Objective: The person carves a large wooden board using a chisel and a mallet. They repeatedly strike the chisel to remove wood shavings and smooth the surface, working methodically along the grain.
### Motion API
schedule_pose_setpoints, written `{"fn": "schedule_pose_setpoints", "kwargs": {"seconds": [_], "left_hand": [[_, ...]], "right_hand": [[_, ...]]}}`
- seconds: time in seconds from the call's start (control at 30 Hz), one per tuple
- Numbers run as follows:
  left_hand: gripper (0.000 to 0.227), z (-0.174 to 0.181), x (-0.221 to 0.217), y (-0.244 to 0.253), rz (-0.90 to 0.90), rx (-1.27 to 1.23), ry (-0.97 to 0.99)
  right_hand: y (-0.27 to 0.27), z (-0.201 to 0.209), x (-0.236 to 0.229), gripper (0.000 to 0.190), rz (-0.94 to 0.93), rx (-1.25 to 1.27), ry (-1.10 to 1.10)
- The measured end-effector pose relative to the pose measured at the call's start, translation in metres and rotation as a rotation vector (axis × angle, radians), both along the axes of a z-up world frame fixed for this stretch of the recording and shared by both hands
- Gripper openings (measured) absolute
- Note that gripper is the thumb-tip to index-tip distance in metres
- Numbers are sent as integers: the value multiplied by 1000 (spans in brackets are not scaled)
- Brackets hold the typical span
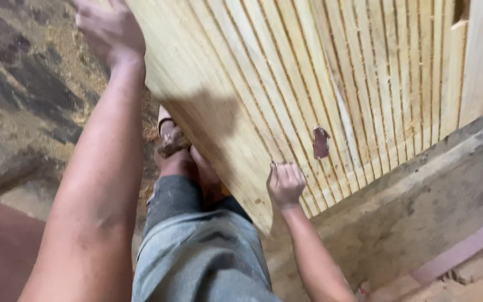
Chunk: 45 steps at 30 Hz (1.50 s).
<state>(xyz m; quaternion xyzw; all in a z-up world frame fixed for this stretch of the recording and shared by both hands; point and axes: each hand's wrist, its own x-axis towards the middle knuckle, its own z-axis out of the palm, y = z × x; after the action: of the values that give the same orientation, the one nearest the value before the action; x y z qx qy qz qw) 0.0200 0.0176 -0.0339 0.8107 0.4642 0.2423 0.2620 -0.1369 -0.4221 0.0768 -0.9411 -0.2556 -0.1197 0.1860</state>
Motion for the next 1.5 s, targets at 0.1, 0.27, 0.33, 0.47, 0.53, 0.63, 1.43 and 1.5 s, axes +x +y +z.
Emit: {"fn": "schedule_pose_setpoints", "kwargs": {"seconds": [0.1, 0.27, 0.33, 0.47, 0.53, 0.63, 1.43, 1.5], "left_hand": [[38, -10, -14, -2, -68, 14, 80], [44, 5, -13, -2, -90, -58, 27], [44, 10, -24, -11, -80, -35, 13], [44, 9, -2, -5, -57, -27, -16], [44, -1, -17, -9, -44, -82, -1], [47, -1, -6, -5, -50, 1, 6], [80, 33, -8, -18, -26, -74, 149], [75, 28, -8, -17, -53, 73, 71]], "right_hand": [[14, -15, 5, 9, -25, -3, 65], [37, -31, 27, 12, -42, 19, 170], [17, -8, 4, 2, -13, 45, 139], [11, 8, -1, 6, -15, -16, -50], [20, 2, 3, 6, -31, 11, 14], [68, -33, 51, 13, -64, 58, 119], [30, 17, 4, 11, -68, -30, 115], [34, 5, 9, 8, -63, 15, 62]]}}
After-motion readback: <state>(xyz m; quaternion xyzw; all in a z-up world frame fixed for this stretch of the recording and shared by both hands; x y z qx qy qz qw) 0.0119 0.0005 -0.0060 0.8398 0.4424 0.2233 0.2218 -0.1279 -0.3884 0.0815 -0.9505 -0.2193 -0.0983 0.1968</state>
